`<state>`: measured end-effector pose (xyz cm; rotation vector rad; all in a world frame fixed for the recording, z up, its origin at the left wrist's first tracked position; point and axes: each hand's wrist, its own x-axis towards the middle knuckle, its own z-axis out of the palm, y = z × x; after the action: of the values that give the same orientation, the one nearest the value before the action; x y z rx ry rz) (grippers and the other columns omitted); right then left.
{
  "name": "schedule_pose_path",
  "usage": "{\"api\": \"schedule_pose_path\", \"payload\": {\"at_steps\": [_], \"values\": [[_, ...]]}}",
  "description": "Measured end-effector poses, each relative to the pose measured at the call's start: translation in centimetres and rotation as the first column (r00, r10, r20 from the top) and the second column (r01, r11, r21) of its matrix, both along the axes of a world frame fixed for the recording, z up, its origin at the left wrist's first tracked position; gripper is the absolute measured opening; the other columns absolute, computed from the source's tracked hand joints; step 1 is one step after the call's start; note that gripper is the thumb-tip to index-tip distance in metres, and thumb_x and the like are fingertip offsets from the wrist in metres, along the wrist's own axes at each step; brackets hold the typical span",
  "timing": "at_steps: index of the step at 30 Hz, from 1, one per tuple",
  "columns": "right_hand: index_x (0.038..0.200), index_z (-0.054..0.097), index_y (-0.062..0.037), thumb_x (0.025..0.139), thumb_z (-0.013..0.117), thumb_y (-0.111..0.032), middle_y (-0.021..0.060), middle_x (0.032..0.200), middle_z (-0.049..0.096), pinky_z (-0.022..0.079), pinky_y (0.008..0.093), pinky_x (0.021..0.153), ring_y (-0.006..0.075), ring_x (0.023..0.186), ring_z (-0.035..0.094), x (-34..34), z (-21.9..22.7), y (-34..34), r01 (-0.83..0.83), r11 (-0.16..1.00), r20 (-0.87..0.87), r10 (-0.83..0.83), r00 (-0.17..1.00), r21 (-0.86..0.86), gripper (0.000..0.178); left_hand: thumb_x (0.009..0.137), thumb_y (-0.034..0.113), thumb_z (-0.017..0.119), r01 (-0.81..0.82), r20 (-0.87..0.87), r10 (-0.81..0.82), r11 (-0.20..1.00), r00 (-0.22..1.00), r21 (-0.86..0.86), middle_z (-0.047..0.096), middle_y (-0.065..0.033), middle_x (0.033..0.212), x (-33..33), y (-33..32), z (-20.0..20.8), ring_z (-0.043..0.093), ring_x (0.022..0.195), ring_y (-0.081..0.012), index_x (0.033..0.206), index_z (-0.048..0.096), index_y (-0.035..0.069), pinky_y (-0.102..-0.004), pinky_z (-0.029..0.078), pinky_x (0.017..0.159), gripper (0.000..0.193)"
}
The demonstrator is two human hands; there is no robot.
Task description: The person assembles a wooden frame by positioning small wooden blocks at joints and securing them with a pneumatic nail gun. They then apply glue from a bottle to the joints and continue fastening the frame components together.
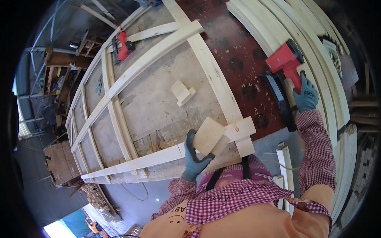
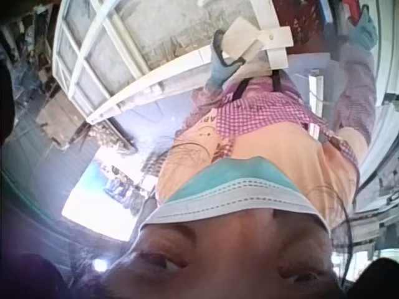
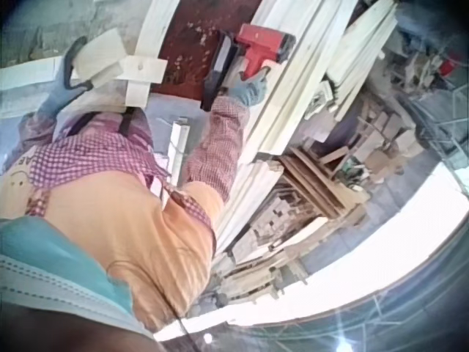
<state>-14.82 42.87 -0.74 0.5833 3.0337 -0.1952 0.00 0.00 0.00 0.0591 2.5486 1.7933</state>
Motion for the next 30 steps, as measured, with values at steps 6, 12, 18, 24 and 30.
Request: {"api": "schedule_pose_path", "payload": {"at_steps": [6,12,18,24,30], "values": [[0.135,0.038,-0.0195,0.07,0.07,-0.025,0.0082,0.13,0.045,0.032,0.042,0.101,0.0281,0.119,0.042,6.2,-2.0,-2.8,-0.235,0.918,-0.193,0.306,0.932,0.319,0.073,0.055,0.015,0.081,0.344,0.023,-0.343,0.938,0.939,-0.047,0.042,-0.018,0.13,-1.1,3.7,-2.3,0.042,0.121,-0.0322,0.137,0.025,0.001,-0.0379,0.034,0.101,0.101],[0.134,0.039,-0.0208,0.07,0.07,-0.029,0.0069,0.13,0.045,0.032,0.0416,0.102,0.0266,0.118,0.043,5.0,-1.2,-1.8,-0.197,0.901,-0.101,0.254,0.962,0.387,0.071,0.055,0.016,0.081,0.498,0.145,-0.506,0.862,0.85,0.089,0.043,-0.0178,0.131,2.3,6.1,-4.1,0.043,0.122,-0.0317,0.136,0.03,0.004,-0.0381,0.035,0.1,0.097],[0.128,0.047,-0.0141,0.077,0.065,-0.032,0.0112,0.124,0.05,0.038,0.0413,0.098,0.029,0.112,0.05,3.5,1.3,-4.6,-0.482,0.757,-0.305,0.379,0.874,-0.441,0.057,0.057,0.018,0.08,0.464,0.139,-0.47,0.883,0.872,0.078,0.043,-0.0192,0.132,4.1,6.1,-4.4,0.044,0.12,-0.0334,0.134,0.033,0.001,-0.0382,0.036,0.099,0.091],[0.124,0.049,-0.0076,0.075,0.069,-0.02,0.0126,0.118,0.055,0.044,0.0355,0.092,0.0249,0.105,0.056,12.0,2.5,-10.8,-0.294,0.463,0.182,0.74,0.648,-0.836,0.054,0.058,0.022,0.082,0.575,0.046,-0.573,0.817,0.818,-0.048,0.045,-0.0197,0.128,2.6,8.2,-4.9,0.045,0.118,-0.0353,0.134,0.032,0.0,-0.0411,0.036,0.099,0.094],[0.117,0.052,-0.0031,0.077,0.07,-0.015,0.0083,0.105,0.061,0.047,0.0292,0.086,0.0154,0.097,0.058,16.6,-4.2,-5.3,0.23,0.176,0.229,-0.024,0.973,-0.957,0.045,0.051,0.046,0.081,0.248,-0.006,-0.358,0.657,0.934,-0.712,0.033,-0.0255,0.133,-1.1,5.5,-6.9,0.031,0.124,-0.0421,0.136,0.022,-0.005,-0.0483,0.023,0.105,0.116]]}}
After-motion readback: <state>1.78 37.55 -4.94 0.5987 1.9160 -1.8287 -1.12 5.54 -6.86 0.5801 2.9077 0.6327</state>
